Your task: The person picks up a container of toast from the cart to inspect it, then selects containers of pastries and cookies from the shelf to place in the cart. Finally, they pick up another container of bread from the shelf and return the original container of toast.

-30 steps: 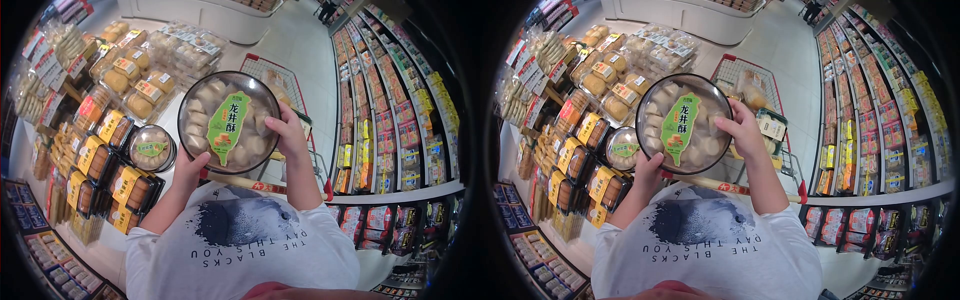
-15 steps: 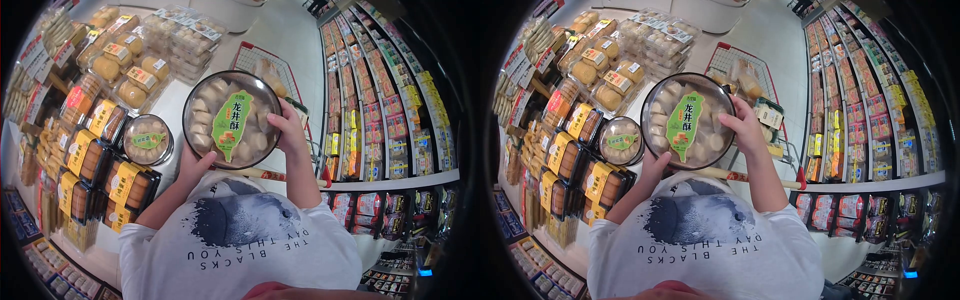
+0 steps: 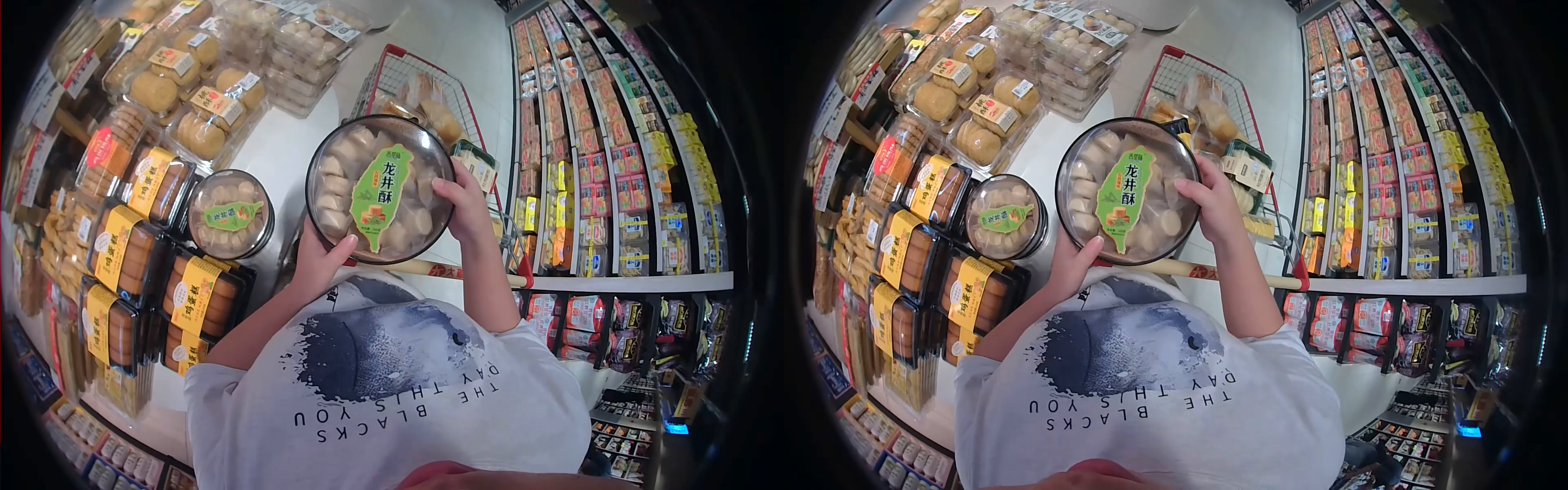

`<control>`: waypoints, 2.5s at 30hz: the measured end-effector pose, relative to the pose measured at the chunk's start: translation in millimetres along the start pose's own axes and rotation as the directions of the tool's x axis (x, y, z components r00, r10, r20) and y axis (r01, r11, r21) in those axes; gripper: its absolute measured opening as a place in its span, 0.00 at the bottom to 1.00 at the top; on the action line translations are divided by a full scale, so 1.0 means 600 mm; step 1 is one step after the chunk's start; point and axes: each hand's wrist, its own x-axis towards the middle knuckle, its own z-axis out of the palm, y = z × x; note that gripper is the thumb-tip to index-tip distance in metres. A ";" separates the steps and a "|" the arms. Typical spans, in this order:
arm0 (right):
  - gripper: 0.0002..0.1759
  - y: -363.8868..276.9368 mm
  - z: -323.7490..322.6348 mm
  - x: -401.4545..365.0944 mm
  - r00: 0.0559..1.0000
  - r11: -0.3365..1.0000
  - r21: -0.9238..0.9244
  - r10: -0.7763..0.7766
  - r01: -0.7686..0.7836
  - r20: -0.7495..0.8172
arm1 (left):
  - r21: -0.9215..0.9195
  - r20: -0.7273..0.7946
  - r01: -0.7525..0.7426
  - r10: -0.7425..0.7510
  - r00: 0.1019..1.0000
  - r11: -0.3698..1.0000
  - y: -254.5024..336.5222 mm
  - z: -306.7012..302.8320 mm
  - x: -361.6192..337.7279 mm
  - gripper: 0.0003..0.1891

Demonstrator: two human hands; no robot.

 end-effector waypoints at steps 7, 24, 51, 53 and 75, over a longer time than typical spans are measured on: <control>0.28 0.003 0.008 -0.003 0.999 1.000 -0.015 0.017 -0.018 -0.046 | 0.135 0.021 -0.014 0.011 1.000 0.991 0.005 -0.011 0.006 0.29; 0.46 -0.034 0.085 -0.061 0.991 0.977 0.197 -0.103 0.085 0.081 | 0.704 0.520 -0.710 0.698 0.493 -0.023 0.088 -0.006 0.061 0.16; 0.46 -0.027 0.049 -0.027 0.980 0.982 0.185 -0.010 -0.027 0.197 | -0.012 0.076 -0.069 0.069 0.995 0.998 0.132 -0.062 0.022 0.38; 0.47 -0.028 0.047 -0.028 0.978 0.986 0.166 -0.006 -0.029 0.207 | 0.023 0.084 -0.077 0.075 0.994 0.997 0.137 -0.060 0.014 0.37; 0.49 -0.029 0.077 -0.029 0.957 0.999 0.022 0.026 -0.034 0.289 | 0.231 -0.095 0.056 -0.034 0.995 0.971 0.150 -0.064 -0.006 0.31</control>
